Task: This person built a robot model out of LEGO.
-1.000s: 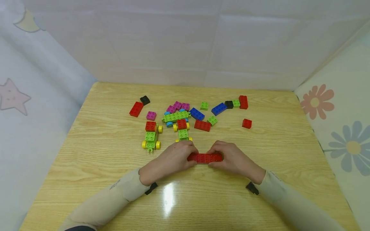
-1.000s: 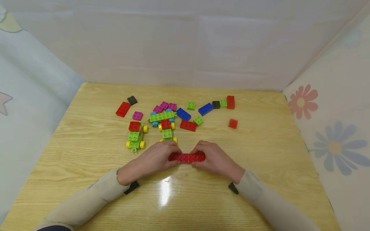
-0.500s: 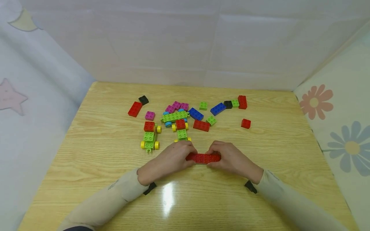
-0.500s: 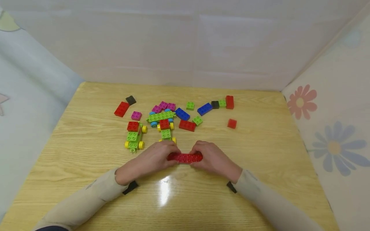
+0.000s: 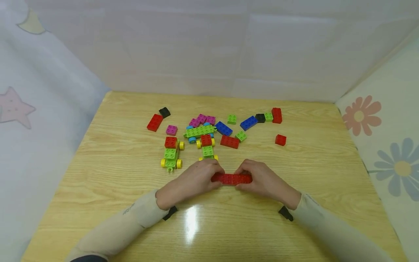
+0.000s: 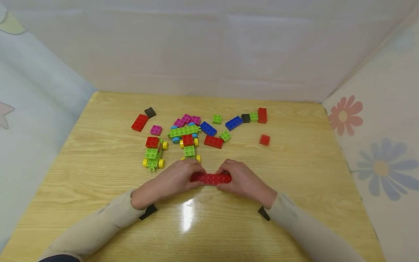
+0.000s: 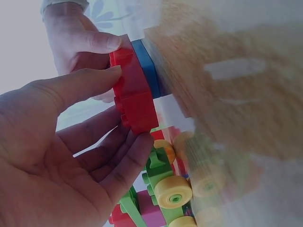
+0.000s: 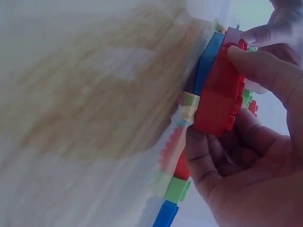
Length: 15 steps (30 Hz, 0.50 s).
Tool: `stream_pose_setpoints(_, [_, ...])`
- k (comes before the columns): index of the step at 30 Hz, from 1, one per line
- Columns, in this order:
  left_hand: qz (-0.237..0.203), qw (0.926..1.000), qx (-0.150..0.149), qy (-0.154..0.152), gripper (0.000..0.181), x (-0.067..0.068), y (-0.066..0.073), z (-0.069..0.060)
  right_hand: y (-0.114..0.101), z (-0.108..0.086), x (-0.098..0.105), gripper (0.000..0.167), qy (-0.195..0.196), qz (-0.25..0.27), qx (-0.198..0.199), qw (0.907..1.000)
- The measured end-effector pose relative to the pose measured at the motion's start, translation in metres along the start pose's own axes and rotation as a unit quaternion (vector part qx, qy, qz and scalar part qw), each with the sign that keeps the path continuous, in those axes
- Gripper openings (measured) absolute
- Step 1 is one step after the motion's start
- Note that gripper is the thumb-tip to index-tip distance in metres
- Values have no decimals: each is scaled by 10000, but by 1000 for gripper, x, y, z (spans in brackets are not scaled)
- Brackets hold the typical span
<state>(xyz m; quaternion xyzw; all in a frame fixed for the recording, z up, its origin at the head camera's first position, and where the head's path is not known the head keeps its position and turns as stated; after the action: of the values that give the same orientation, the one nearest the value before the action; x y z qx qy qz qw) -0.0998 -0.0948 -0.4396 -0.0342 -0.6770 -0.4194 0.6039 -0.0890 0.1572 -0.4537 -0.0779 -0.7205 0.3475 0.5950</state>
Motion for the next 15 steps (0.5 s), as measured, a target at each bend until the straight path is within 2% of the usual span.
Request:
stream_pose_setpoints(5, [-94, 9999, 106, -20, 28, 1, -1, -3, 1, -2, 3, 33, 29, -54, 26, 10000])
stream_pose_setpoints(9, [-9, 9999, 113, -14, 34, 5, -2, -8, 3, -7, 9, 40, 110, -94, -55, 9999])
stream_pose_setpoints(15, [157, 9996, 101, 192, 38, 9, -7, -19, 9, -13, 14, 38, 165, -65, -37, 9998])
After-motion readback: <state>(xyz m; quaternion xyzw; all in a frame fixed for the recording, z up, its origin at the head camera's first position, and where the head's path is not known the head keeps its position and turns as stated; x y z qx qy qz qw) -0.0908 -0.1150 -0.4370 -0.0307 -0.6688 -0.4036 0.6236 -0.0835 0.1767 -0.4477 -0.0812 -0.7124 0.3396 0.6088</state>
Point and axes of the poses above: each hand's wrist, its own z-axis towards the middle knuckle, its own x-axis out of the back of the hand, y = z × x, the point moved 1 cm from there along z, towards the middle knuckle, and after that the axes turned 11 degrees about y, right-handed, at the moved point
